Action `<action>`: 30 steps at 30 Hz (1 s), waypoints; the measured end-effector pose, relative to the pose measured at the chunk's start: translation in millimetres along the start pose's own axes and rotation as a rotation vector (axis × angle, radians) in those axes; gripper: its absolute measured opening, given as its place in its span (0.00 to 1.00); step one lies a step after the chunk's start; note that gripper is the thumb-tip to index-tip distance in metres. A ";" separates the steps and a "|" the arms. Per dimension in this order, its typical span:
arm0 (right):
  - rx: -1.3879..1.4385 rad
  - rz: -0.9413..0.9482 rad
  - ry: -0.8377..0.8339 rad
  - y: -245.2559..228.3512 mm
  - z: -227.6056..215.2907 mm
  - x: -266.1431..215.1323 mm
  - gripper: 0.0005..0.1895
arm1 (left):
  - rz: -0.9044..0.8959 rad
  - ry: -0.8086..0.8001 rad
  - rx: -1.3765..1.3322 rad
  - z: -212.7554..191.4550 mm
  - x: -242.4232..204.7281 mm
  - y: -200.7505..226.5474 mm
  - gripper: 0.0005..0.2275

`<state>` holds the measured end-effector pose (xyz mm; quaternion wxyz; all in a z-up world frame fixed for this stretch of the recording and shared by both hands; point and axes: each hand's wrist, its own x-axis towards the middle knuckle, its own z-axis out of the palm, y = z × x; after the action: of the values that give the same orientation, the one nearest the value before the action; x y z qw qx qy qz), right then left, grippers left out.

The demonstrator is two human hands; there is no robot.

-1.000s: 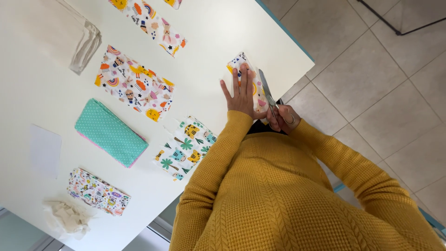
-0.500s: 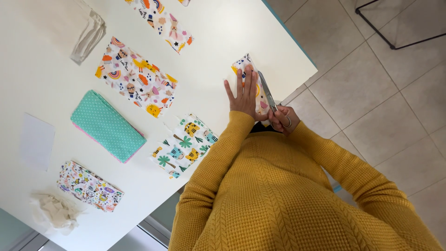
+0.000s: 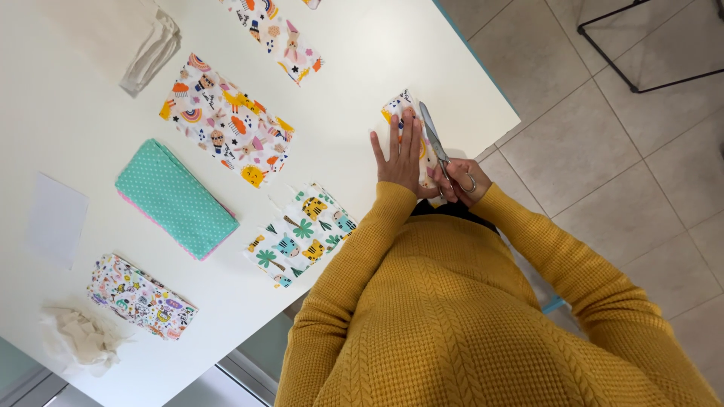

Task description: Cut rectangular pieces of patterned fabric using scissors on a white workspace.

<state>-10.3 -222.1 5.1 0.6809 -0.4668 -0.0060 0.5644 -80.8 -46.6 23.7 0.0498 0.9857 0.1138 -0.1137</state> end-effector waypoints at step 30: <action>-0.139 0.033 0.044 -44.7 0.5 32.8 0.21 | 0.021 -0.153 0.047 -12.2 2.5 -2.3 0.72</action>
<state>35.5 -193.1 17.1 0.6374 -0.5254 -0.0225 0.5631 -76.4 -42.3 34.7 0.0363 0.9762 0.0965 -0.1909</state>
